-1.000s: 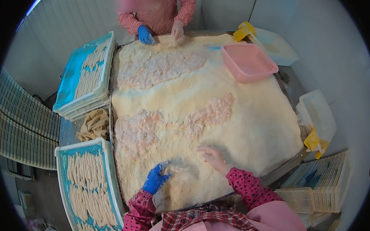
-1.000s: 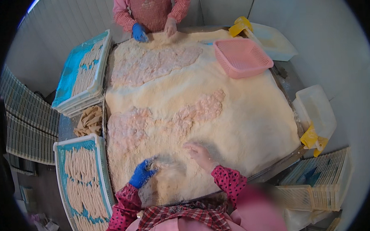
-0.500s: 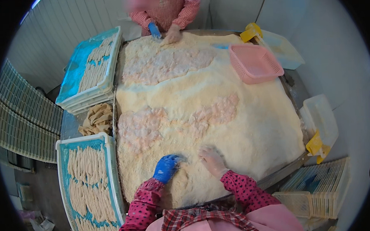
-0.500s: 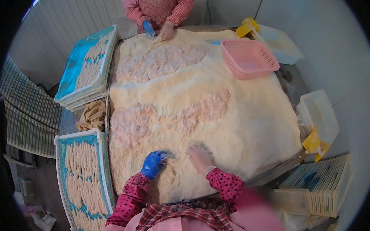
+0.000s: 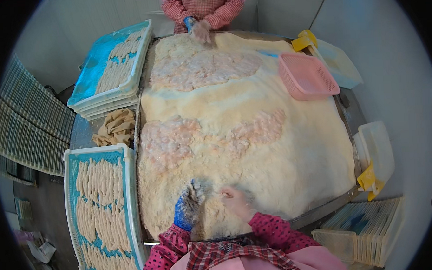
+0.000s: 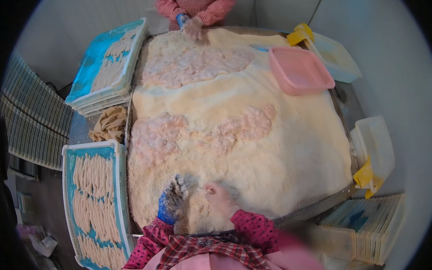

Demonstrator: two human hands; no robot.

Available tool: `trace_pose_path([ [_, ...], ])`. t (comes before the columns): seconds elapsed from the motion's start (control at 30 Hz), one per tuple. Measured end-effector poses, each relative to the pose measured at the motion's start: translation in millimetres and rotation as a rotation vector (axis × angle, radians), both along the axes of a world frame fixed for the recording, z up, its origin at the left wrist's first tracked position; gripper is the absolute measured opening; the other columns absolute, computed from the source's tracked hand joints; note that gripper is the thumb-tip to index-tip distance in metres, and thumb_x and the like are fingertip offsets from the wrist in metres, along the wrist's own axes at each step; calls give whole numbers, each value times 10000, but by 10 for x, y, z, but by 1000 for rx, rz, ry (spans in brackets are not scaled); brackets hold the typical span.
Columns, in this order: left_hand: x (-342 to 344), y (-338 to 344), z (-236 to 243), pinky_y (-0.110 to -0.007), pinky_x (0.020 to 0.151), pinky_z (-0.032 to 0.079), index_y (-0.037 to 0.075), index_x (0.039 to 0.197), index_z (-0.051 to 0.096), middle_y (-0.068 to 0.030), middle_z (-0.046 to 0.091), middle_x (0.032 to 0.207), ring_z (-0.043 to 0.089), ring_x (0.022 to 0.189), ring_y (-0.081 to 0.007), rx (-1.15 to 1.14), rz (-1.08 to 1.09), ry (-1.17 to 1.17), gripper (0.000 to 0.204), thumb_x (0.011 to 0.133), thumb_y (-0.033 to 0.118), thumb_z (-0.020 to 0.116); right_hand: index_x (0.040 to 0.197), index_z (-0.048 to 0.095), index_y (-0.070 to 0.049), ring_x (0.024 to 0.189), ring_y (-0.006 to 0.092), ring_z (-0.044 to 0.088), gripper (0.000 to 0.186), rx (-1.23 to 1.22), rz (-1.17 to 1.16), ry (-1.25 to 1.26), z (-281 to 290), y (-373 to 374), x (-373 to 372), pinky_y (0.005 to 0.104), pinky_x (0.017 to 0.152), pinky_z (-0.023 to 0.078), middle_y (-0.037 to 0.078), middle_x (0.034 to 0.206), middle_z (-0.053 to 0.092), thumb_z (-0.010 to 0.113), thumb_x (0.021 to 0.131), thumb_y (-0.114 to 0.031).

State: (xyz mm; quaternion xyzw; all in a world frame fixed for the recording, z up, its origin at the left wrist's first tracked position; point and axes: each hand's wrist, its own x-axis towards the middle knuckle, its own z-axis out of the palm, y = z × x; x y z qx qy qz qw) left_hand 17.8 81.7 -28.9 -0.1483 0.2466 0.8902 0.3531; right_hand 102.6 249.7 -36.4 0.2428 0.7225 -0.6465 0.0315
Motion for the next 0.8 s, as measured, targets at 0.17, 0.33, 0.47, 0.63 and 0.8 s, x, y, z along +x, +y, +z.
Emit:
trace_pose_path([
  [0.17, 122, 255, 53, -312, 982, 397, 57, 1359, 350, -86, 479, 1306, 483, 1161, -190, 156, -39, -22, 439, 976, 271, 366, 1092, 609, -7, 988, 145, 562, 254, 174, 32, 257, 575, -99, -113, 289, 869, 433, 68, 1078, 620, 571, 875, -133],
  [0.33, 117, 456, -833, -351, 1082, 253, 93, 1420, 237, -73, 264, 1455, 280, 1320, -196, 315, 138, 217, 503, 974, 306, 328, 1223, 536, -48, 1237, 305, 419, 340, 369, 46, 643, 660, -370, -114, 392, 1050, 296, 132, 1260, 527, 450, 927, -191],
  [0.47, 342, 801, -18, -417, 1114, 156, 164, 1453, 163, -63, 174, 1500, 170, 1375, -243, 257, 226, 353, 593, 945, 408, 351, 1315, 459, -121, 1299, 331, 341, 423, 591, 83, 770, 657, -359, -279, 449, 1089, 212, 112, 1353, 442, 328, 956, -303],
  [0.63, 373, 1211, 110, -454, 1118, 97, 181, 1451, 179, -65, 198, 1497, 160, 1381, -258, 420, 756, 838, 564, 951, 393, 329, 1345, 424, -125, 1377, 295, 185, 466, 1002, 149, 758, 582, -207, -496, 457, 1112, 125, 155, 1455, 277, 288, 954, -339],
  [0.8, 435, 1072, 307, -421, 1112, 129, 173, 1446, 204, -71, 231, 1482, 224, 1352, -252, 342, 828, 874, 546, 946, 330, 358, 1360, 404, -121, 1359, 330, 215, 484, 636, 459, 918, 650, -534, -348, 495, 1092, 148, 125, 1441, 317, 342, 921, -316],
])
